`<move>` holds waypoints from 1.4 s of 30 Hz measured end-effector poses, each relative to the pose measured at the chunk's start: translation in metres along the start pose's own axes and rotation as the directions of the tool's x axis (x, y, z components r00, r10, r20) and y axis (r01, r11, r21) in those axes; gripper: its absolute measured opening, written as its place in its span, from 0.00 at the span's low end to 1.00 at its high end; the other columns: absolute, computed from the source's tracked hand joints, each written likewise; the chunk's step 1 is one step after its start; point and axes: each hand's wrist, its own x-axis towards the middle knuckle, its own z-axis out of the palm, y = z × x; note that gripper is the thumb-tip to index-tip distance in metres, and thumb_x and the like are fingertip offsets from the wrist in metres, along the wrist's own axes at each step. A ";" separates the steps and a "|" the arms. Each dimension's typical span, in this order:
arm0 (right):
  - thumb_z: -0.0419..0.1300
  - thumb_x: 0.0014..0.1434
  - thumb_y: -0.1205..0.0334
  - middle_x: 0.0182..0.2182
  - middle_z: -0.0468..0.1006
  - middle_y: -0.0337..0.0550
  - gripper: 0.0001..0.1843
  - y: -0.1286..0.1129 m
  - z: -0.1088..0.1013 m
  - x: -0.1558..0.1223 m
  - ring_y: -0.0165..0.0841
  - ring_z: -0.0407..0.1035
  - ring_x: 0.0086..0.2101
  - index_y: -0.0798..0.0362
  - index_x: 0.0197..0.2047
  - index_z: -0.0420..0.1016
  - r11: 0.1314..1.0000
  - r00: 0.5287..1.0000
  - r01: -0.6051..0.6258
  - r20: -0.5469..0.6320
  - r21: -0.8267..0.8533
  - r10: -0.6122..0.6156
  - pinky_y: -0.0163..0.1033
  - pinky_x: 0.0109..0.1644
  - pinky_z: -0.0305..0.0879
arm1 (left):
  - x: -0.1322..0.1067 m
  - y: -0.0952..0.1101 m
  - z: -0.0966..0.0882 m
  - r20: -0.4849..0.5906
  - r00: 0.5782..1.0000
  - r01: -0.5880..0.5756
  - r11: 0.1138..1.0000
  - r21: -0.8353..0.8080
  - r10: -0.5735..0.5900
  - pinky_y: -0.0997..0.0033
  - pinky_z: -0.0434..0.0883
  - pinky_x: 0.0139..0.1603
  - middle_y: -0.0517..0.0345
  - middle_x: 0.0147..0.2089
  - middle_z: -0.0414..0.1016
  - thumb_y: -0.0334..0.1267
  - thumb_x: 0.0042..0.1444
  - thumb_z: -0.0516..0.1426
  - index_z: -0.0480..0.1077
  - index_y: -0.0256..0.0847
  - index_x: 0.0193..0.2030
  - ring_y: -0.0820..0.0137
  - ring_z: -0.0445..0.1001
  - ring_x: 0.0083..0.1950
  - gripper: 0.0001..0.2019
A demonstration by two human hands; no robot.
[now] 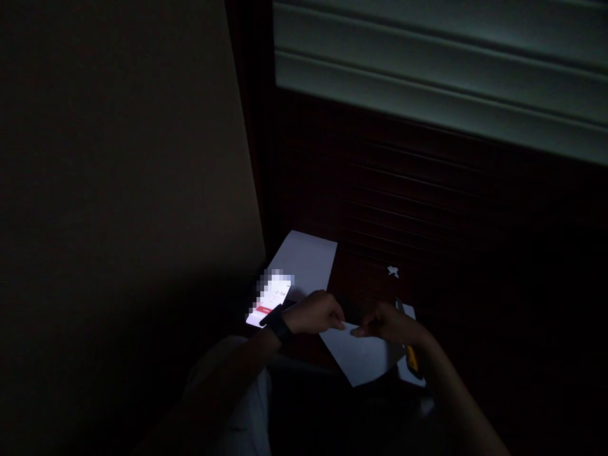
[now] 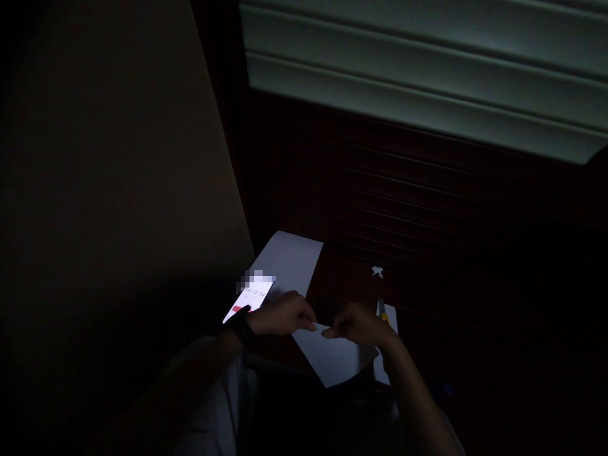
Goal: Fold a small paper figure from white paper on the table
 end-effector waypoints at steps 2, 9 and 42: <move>0.58 0.50 0.55 0.19 0.70 0.35 0.12 -0.010 0.003 -0.001 0.26 0.60 0.21 0.55 0.25 0.76 0.999 0.998 0.042 -0.053 -0.006 -0.042 0.31 0.24 0.52 | 0.001 0.004 0.004 -0.024 1.000 0.005 0.999 0.042 -0.004 0.77 0.61 0.29 0.58 0.29 0.78 0.42 0.49 0.58 0.77 0.42 0.31 0.70 0.73 0.31 0.09; 0.54 0.48 0.67 0.24 0.77 0.38 0.11 -0.031 0.009 -0.010 0.30 0.68 0.26 0.55 0.28 0.78 0.997 0.982 0.079 -0.174 -0.006 -0.079 0.31 0.28 0.59 | -0.011 0.017 -0.008 -0.041 0.999 0.027 0.995 0.093 -0.023 0.77 0.59 0.28 0.57 0.30 0.78 0.42 0.48 0.58 0.77 0.41 0.31 0.71 0.73 0.30 0.09; 0.66 0.45 0.58 0.39 0.77 0.41 0.16 0.045 0.049 0.059 0.37 0.71 0.41 0.50 0.39 0.72 0.238 0.719 0.444 -0.502 0.864 0.481 0.42 0.44 0.67 | 0.005 -0.035 0.012 -0.254 0.913 -0.053 0.524 -0.850 -0.320 0.62 0.66 0.50 0.46 0.47 0.73 0.37 0.43 0.63 0.66 0.36 0.50 0.62 0.72 0.48 0.25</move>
